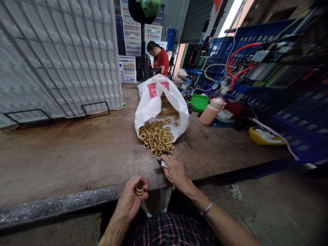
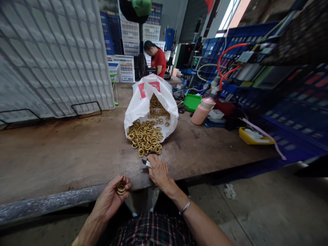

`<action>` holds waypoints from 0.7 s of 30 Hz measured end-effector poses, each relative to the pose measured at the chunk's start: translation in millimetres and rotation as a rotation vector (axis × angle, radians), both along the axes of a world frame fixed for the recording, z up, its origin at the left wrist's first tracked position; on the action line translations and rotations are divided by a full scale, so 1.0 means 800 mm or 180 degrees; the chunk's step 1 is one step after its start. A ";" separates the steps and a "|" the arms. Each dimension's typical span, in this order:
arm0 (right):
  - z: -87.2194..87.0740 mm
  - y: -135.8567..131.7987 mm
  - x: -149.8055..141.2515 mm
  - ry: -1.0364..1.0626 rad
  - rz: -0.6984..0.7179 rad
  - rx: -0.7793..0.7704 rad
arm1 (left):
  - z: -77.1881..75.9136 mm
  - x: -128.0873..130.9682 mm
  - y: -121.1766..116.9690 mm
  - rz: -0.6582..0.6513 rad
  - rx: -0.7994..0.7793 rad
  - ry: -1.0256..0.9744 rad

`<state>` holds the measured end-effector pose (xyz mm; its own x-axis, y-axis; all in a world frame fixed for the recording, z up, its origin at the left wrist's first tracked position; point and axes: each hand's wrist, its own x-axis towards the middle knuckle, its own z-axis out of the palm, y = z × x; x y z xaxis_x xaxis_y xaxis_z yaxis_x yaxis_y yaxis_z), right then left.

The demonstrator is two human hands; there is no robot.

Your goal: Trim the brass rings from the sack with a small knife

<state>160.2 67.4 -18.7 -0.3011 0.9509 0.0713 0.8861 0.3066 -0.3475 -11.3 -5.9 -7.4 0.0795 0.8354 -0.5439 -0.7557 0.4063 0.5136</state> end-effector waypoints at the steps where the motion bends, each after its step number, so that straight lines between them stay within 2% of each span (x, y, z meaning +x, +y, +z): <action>1: -0.002 0.001 0.000 0.0137 0.0022 0.0017 | 0.001 0.001 0.000 0.0001 -0.0002 0.0045; 5: -0.008 0.005 -0.007 0.1014 0.0163 0.0003 | 0.004 0.007 0.006 -0.0094 0.0116 0.0393; 9: -0.004 -0.001 -0.026 0.1774 0.0260 -0.0213 | 0.005 0.015 0.018 -0.0151 0.0354 0.0926; 16: -0.008 -0.016 -0.044 0.2065 0.1025 -0.0113 | 0.001 0.014 0.035 -0.0137 0.0395 0.1330; 19: -0.008 -0.018 -0.043 0.2176 0.1115 -0.0193 | -0.002 0.012 0.037 -0.0173 0.0421 0.1468; 21: -0.006 -0.018 -0.042 0.2269 0.0997 -0.0315 | -0.005 0.013 0.037 -0.0207 0.0423 0.1583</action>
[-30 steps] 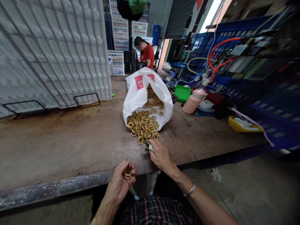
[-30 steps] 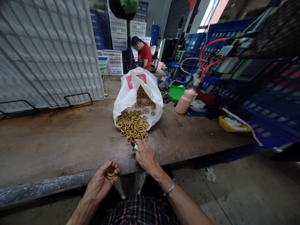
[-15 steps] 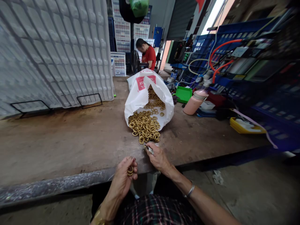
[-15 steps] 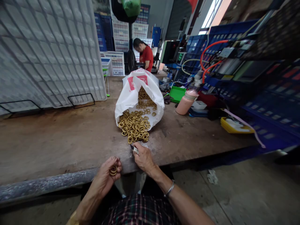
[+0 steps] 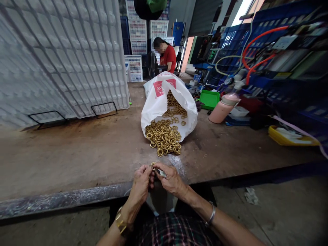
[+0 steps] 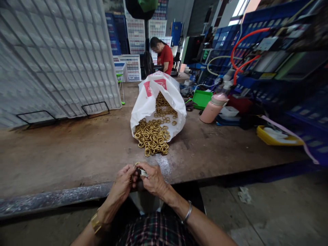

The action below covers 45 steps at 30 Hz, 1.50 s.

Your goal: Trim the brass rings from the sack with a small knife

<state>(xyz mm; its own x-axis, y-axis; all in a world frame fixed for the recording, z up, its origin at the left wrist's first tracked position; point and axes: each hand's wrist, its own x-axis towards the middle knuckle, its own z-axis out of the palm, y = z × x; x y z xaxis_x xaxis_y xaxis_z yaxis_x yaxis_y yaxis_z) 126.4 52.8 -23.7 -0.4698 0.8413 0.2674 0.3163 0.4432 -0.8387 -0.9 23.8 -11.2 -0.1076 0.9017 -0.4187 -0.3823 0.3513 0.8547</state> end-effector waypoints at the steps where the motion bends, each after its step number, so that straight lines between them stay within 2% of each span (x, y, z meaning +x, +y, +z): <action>1: 0.001 0.001 0.001 0.0026 -0.0107 -0.0109 | -0.001 0.001 0.000 -0.0004 0.0004 0.0082; 5: 0.005 0.011 0.009 0.0023 -0.0808 -0.0576 | -0.005 0.006 0.000 -0.0070 0.0051 0.0705; 8: 0.008 0.019 0.015 0.0017 -0.1021 -0.0749 | -0.004 0.007 0.001 -0.0119 0.0320 0.1492; 12: 0.014 0.019 0.014 0.0157 -0.0756 -0.0620 | -0.002 0.006 0.002 -0.0202 0.0983 0.2361; 16: 0.015 0.018 0.006 0.0102 -0.0405 -0.0522 | -0.004 0.005 0.001 -0.0284 0.1219 0.2615; 21: 0.011 0.024 0.002 -0.0013 -0.0348 -0.0728 | -0.006 0.005 0.000 -0.0336 0.1146 0.2400; 28: 0.013 0.027 -0.001 -0.0016 -0.0348 -0.0854 | -0.001 0.001 0.000 -0.0694 0.0275 0.1272; 38: 0.011 0.027 -0.003 -0.0072 -0.0298 -0.0926 | 0.001 -0.002 0.002 -0.0922 0.0195 0.0976; 42: 0.009 0.029 -0.002 -0.0236 -0.0428 -0.0789 | 0.004 -0.004 -0.002 -0.0812 0.0194 0.0784; 45: 0.008 0.025 0.000 -0.0712 -0.0475 -0.0565 | 0.003 -0.005 -0.004 -0.0634 0.0217 0.0573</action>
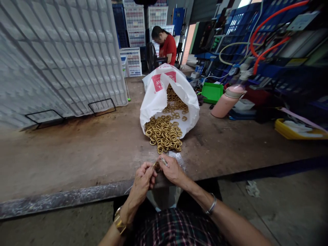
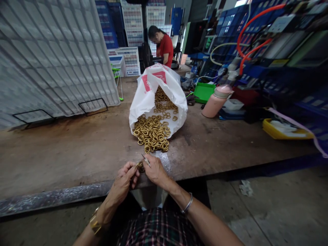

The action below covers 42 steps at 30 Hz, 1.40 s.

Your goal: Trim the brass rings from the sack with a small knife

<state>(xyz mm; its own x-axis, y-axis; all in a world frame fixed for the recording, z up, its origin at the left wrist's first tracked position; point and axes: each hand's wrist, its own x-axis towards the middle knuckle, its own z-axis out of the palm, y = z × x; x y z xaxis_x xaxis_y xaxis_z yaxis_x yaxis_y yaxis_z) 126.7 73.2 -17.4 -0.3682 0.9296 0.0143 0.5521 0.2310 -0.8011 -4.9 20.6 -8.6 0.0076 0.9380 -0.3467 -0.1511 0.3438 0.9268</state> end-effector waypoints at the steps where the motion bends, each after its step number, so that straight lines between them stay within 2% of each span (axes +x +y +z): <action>1: 0.001 -0.002 0.001 -0.0244 0.0056 0.0087 | 0.000 0.000 -0.001 0.0049 0.0008 -0.0040; 6: 0.008 -0.014 0.002 -0.1375 0.0391 0.0303 | -0.001 0.001 -0.002 0.0181 0.0058 -0.0058; 11: 0.014 -0.015 0.001 -0.1884 0.0411 0.0286 | -0.002 0.004 -0.002 0.0300 0.0101 0.0090; 25: 0.017 -0.015 0.003 -0.1890 0.0622 0.0386 | -0.008 0.004 -0.001 0.0259 0.0215 0.0193; 37: 0.014 -0.013 -0.009 -0.2230 0.0494 0.0269 | -0.007 0.002 -0.004 0.0338 0.0133 0.0184; 42: 0.010 0.005 -0.005 -0.2263 0.0399 0.0398 | 0.003 0.002 -0.015 0.0063 0.0247 0.0066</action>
<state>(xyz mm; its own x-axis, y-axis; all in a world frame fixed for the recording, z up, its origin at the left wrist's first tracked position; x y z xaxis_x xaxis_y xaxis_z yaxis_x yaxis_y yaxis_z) 123.0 77.5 -9.2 -0.4316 0.8869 -0.1646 0.8922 0.3929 -0.2227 -2.9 8.7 -6.4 -0.0178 0.9619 -0.2728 -0.1376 0.2678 0.9536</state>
